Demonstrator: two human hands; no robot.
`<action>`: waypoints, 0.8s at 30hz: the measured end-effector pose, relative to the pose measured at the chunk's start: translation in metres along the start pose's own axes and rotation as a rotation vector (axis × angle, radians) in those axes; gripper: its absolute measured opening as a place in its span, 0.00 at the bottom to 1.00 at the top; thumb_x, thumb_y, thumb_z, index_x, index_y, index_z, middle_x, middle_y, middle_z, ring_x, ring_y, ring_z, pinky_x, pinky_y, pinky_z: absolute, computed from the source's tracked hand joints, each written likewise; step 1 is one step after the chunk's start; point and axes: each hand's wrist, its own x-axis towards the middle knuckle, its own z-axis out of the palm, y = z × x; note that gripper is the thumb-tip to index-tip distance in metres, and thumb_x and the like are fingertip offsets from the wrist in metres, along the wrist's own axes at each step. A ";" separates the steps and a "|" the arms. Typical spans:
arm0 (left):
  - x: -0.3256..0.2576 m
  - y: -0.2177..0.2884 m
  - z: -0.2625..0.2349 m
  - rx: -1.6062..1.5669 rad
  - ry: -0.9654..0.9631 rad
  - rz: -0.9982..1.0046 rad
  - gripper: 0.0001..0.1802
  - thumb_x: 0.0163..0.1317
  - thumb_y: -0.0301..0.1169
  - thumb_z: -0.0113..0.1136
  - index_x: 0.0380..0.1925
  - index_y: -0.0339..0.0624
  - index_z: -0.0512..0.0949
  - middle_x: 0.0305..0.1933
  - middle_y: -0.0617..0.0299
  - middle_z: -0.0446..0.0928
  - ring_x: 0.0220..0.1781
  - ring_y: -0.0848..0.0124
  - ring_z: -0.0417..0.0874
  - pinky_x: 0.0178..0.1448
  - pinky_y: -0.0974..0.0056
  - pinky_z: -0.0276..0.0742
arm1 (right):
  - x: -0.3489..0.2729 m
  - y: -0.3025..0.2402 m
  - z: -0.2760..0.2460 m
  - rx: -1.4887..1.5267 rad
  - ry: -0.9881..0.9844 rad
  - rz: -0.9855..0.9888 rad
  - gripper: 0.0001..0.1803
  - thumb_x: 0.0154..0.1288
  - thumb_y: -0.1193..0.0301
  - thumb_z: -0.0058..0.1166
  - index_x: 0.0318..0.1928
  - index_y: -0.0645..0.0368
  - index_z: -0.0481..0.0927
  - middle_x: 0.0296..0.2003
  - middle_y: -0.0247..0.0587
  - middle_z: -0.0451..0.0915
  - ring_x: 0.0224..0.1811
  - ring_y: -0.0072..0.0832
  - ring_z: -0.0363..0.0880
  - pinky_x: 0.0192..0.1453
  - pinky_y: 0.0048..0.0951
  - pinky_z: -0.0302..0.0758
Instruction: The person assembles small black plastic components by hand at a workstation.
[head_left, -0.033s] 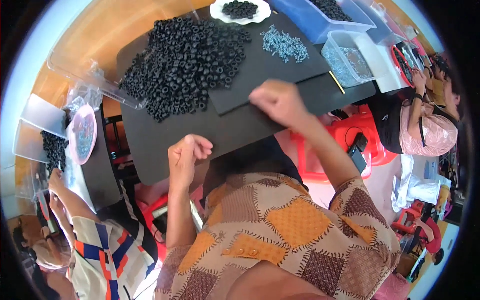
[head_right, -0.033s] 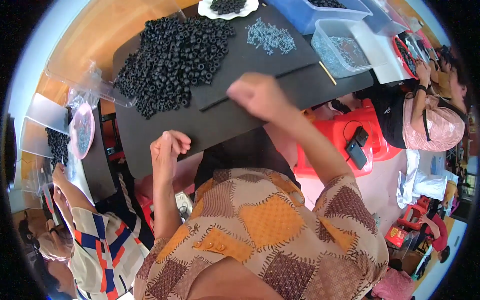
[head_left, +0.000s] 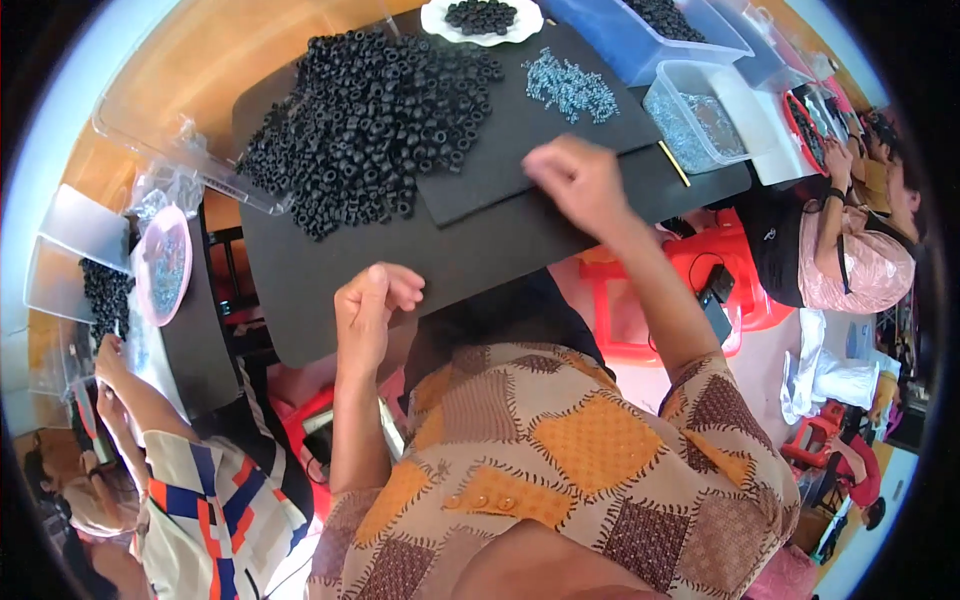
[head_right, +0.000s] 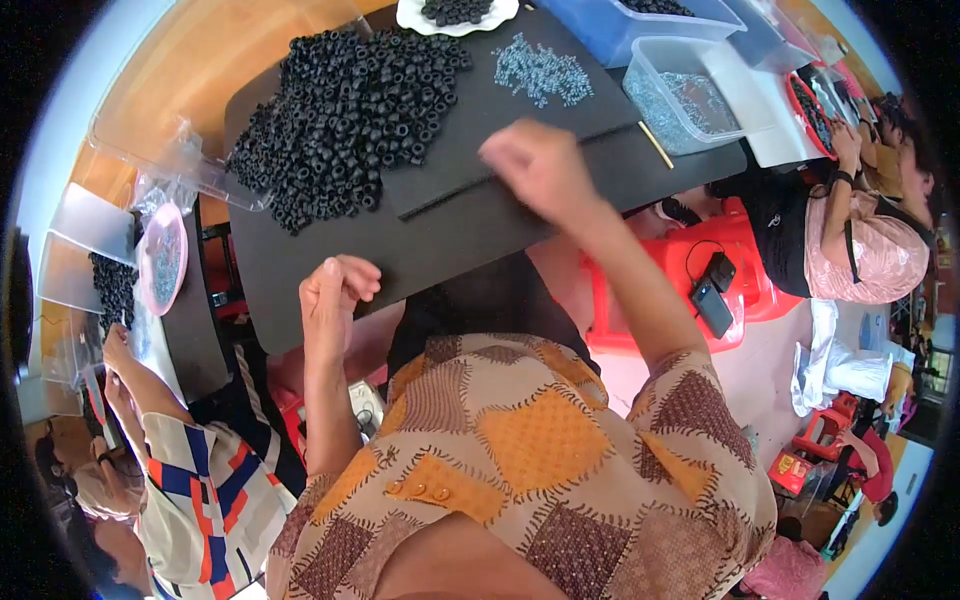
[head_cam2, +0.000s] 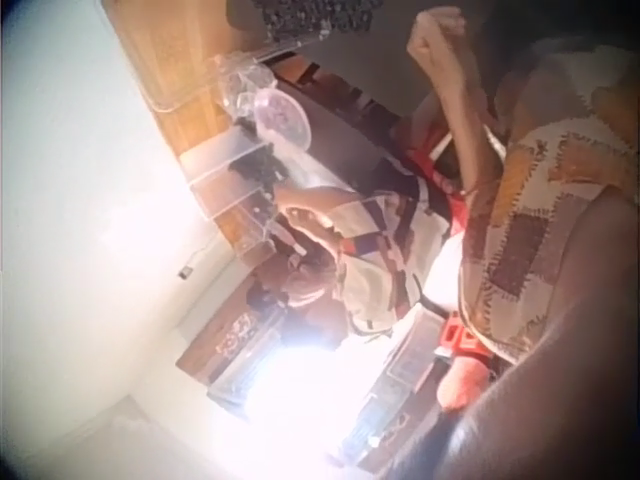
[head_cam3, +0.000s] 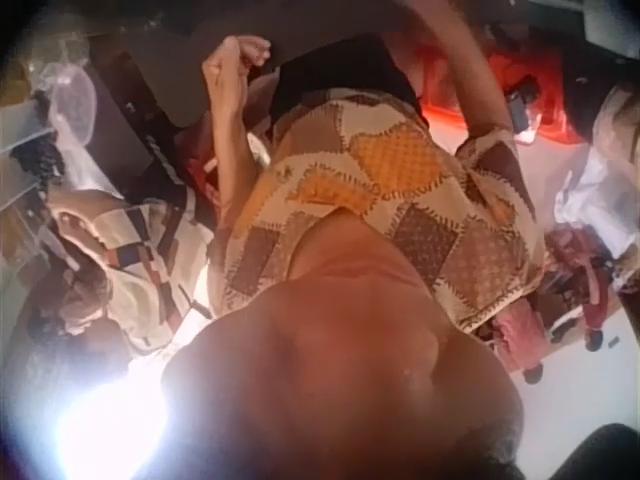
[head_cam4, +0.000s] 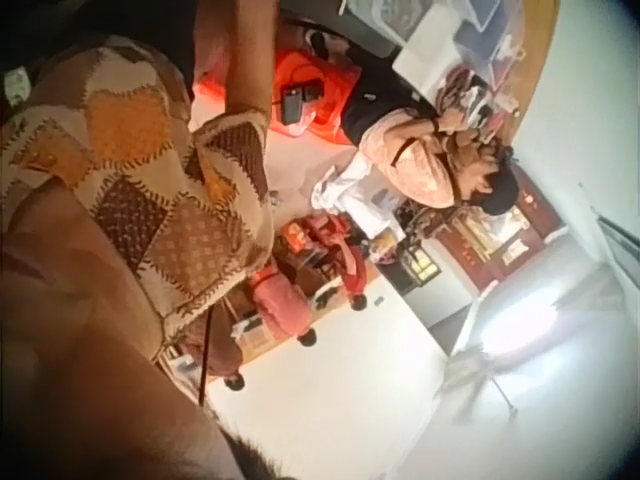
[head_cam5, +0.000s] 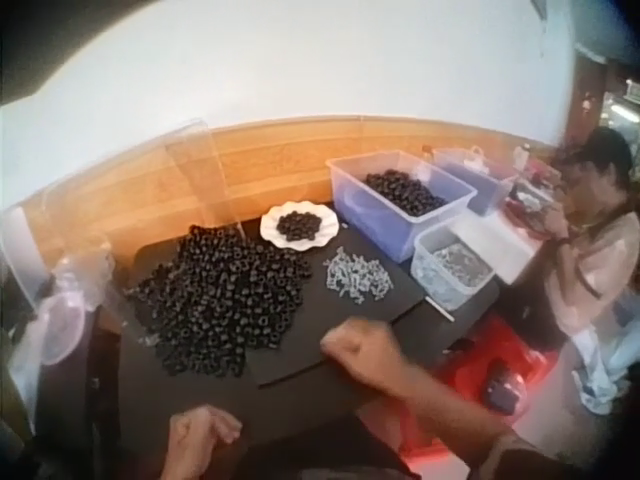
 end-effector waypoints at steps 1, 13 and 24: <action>0.004 0.001 0.003 -0.004 0.001 -0.007 0.19 0.74 0.36 0.45 0.29 0.33 0.78 0.37 0.55 0.81 0.32 0.75 0.77 0.38 0.71 0.73 | 0.006 0.021 -0.014 -0.058 0.095 0.049 0.03 0.60 0.75 0.60 0.33 0.61 0.83 0.29 0.41 0.82 0.31 0.30 0.82 0.36 0.28 0.75; 0.019 0.000 -0.001 0.178 0.067 0.013 0.09 0.69 0.27 0.56 0.44 0.35 0.80 0.41 0.59 0.82 0.39 0.77 0.81 0.45 0.72 0.77 | 0.029 0.070 -0.037 -0.476 -0.031 0.245 0.11 0.57 0.64 0.63 0.35 0.58 0.84 0.32 0.41 0.80 0.32 0.37 0.80 0.39 0.38 0.75; 0.020 -0.003 -0.004 0.120 0.071 0.015 0.09 0.68 0.27 0.56 0.44 0.36 0.80 0.41 0.59 0.82 0.39 0.76 0.81 0.45 0.72 0.77 | 0.025 0.069 -0.037 -0.315 -0.021 0.160 0.07 0.57 0.76 0.61 0.37 0.60 0.80 0.31 0.37 0.79 0.26 0.26 0.75 0.34 0.27 0.73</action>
